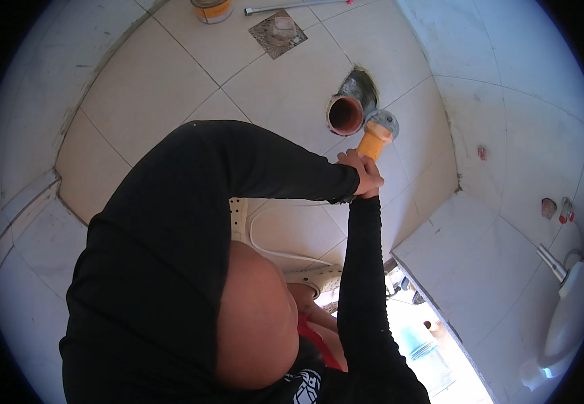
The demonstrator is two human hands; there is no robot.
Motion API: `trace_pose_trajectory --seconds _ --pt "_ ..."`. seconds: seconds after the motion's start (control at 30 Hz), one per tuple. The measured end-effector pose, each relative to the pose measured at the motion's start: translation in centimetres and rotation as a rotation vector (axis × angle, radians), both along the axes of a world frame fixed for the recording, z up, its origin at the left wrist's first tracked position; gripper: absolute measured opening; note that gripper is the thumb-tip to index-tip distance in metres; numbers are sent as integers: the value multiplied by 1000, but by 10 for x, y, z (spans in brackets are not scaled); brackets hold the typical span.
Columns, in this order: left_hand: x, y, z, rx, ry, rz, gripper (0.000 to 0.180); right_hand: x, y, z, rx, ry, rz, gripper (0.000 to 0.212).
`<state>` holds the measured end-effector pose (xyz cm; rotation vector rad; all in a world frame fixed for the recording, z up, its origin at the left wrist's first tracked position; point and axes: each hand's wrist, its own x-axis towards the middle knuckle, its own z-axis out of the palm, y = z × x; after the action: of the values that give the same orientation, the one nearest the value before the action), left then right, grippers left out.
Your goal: The person picks up an angle grinder, walks to a tiled area, and sits on the floor. They then use the angle grinder to cut around a circular pipe opening in the floor, repeatedly grinding the tile and clearing debris by hand.
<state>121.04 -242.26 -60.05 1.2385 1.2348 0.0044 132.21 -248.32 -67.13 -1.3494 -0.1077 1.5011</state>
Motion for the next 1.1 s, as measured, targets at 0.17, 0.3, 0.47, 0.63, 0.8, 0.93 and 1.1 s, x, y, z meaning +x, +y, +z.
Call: trace_pose_trajectory --seconds 0.17,0.3,0.47,0.63,0.8,0.93,1.1 --pt "3 -4 -12 25 -25 43 72 -4 -2 5 -15 -47 13 30" --pt "5 -7 -15 75 -13 52 68 -4 -6 8 -28 -95 18 30" --pt "3 -7 -7 -11 -11 95 68 -2 -4 13 -39 -165 44 31" --pt "-4 -2 0 10 -51 30 74 -9 -2 20 -44 -260 66 31" --pt "-18 8 -8 -9 -192 -99 85 -26 0 30 -47 -407 66 32" --pt "-23 14 -14 -103 -245 -110 95 -41 7 38 -41 -561 40 33" --pt "-32 20 -10 -281 -348 140 86 -57 16 42 -29 -640 -59 35"
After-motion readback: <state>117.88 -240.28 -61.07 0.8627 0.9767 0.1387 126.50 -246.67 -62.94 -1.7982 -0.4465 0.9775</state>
